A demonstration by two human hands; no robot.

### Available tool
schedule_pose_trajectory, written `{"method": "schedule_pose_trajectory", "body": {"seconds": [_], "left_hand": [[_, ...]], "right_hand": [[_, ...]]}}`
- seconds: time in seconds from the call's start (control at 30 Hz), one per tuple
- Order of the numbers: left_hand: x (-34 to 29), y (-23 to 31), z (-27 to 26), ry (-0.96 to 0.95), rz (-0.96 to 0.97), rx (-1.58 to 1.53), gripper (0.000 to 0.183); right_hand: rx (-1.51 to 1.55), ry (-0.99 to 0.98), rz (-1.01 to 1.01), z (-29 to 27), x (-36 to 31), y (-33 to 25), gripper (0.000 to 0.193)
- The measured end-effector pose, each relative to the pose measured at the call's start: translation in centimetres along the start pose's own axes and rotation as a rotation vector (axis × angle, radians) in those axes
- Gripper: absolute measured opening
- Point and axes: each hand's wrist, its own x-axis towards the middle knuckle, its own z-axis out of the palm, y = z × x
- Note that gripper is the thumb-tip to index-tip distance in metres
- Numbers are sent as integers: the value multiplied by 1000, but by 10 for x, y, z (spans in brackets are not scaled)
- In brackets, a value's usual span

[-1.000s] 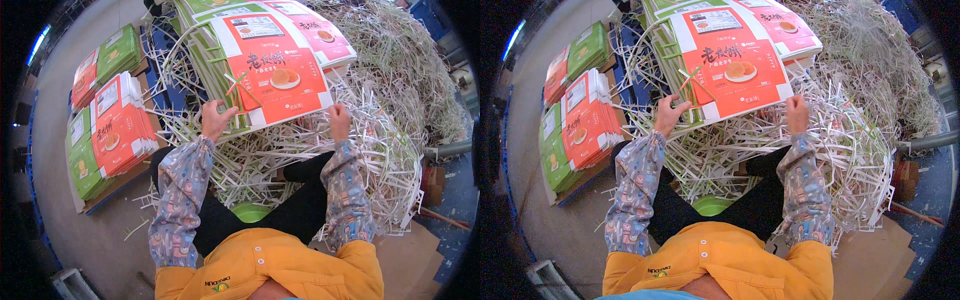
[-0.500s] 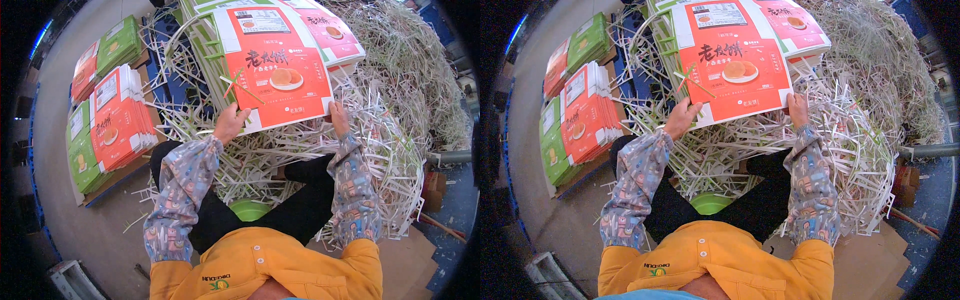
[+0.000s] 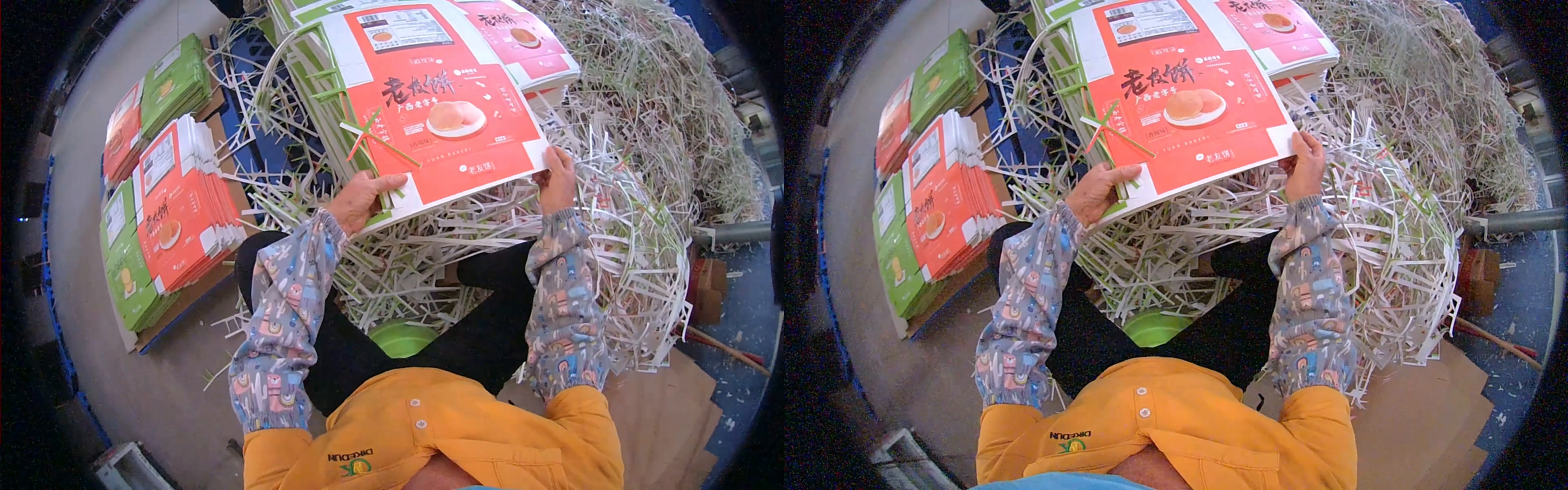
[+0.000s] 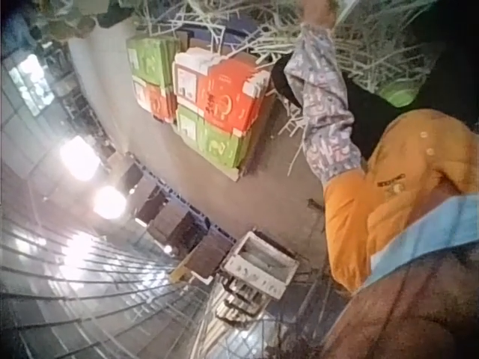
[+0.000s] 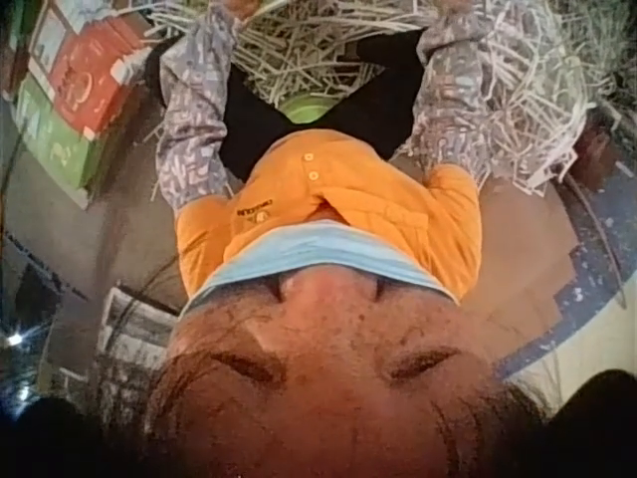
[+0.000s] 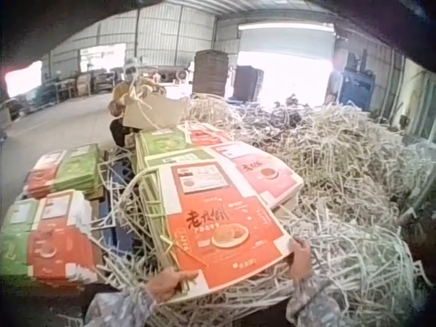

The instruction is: Stripping waste paper edges from stacks of die-cut cardboard box flats.

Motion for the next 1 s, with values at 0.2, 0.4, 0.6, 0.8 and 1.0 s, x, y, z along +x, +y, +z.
{"method": "schedule_pose_trajectory", "body": {"seconds": [0.2, 0.4, 0.6, 0.8, 1.0], "left_hand": [[7, -11, 16, 22, 57, -95, 30], [5, -8, 38, 50, 38, -150, 32], [3, -2, 56, 25, 162, -280, 28], [1, 6, 64, 21, 246, -417, 25], [3, 17, 60, 44, 270, -435, 23]], "right_hand": [[465, -217, 249, 40, -64, 8, 20], [492, -275, 286, 64, -98, 3, 16], [501, -383, 210, 55, -86, -12, 18], [854, -356, 148, 66, -96, -17, 16], [1173, -527, 209, 71, -108, -24, 20]]}}
